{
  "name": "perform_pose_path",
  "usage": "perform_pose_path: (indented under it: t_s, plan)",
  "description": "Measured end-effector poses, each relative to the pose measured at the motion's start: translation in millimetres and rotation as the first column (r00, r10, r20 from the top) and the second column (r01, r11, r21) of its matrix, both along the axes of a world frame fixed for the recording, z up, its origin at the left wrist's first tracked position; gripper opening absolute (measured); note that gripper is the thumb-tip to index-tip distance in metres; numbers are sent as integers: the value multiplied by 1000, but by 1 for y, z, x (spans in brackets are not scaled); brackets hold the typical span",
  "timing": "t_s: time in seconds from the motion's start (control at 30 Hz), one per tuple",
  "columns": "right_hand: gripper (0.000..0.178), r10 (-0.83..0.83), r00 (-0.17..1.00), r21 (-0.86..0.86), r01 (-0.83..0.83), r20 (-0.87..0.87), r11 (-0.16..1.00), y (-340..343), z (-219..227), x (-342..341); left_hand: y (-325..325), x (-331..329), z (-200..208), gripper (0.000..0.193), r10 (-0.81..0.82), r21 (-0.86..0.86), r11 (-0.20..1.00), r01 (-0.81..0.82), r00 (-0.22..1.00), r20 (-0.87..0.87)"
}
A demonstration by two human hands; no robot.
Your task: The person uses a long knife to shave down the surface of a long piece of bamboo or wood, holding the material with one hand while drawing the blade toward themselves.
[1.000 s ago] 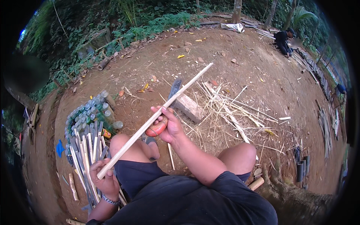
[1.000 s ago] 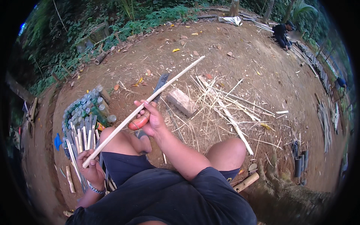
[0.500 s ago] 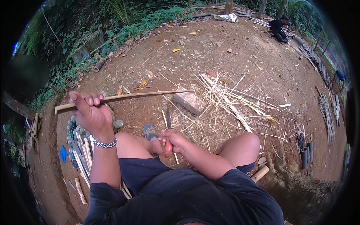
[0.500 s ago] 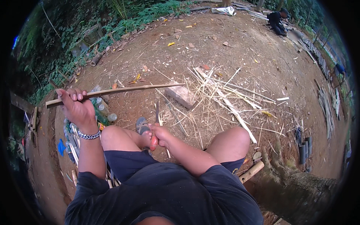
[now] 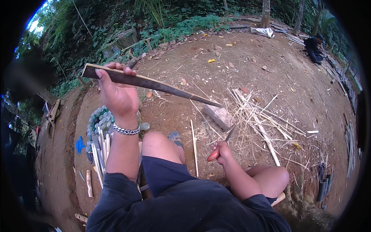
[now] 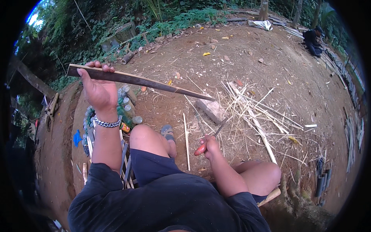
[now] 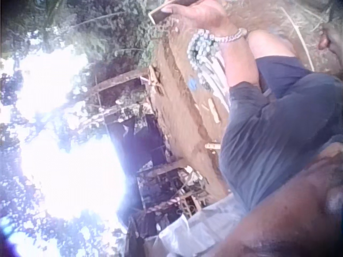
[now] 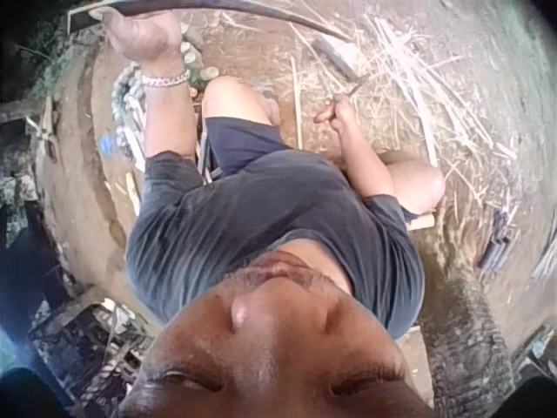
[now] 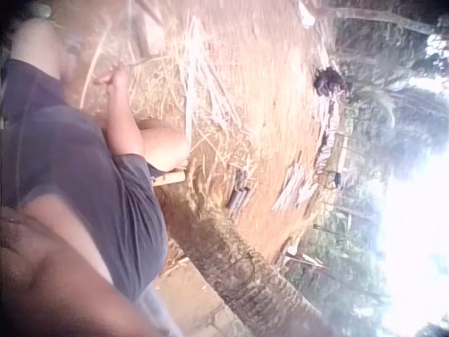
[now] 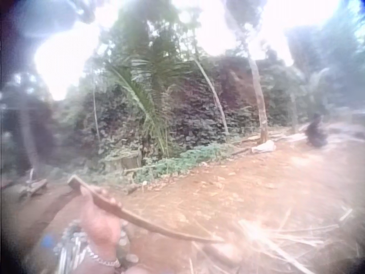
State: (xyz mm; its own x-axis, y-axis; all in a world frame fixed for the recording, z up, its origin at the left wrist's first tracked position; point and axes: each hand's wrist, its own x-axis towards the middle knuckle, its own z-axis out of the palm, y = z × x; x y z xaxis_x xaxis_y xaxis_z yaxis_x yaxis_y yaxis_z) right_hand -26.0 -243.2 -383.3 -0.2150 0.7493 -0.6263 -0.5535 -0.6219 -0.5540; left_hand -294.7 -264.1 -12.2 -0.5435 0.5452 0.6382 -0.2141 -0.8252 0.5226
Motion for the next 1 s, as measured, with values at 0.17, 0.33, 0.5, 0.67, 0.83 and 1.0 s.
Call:
perform_pose_path:
  t_s: [0.17,0.33,0.5,0.67,0.83,1.0]
  plan:
    - [18,-31,999,-1,31,-30,1000,0,3,9,1,3,5,39,33,0,999,-33,999,-4]
    - [18,-5,1000,-21,5,-14,1000,-2,9,9,5,4,10,43,65,-16,998,-65,998,27]
    - [19,7,1000,51,-7,-5,999,-2,22,8,9,10,18,47,73,-24,997,-72,997,31]
    - [19,24,988,190,-54,156,980,-8,25,10,14,-15,22,44,99,4,995,-99,995,-27]
    - [29,50,931,294,-165,362,942,-7,25,19,22,-21,32,46,182,8,983,-183,969,-168]
    - [40,-129,594,364,-294,794,884,-6,6,24,30,-23,25,38,-45,111,991,68,979,-199]
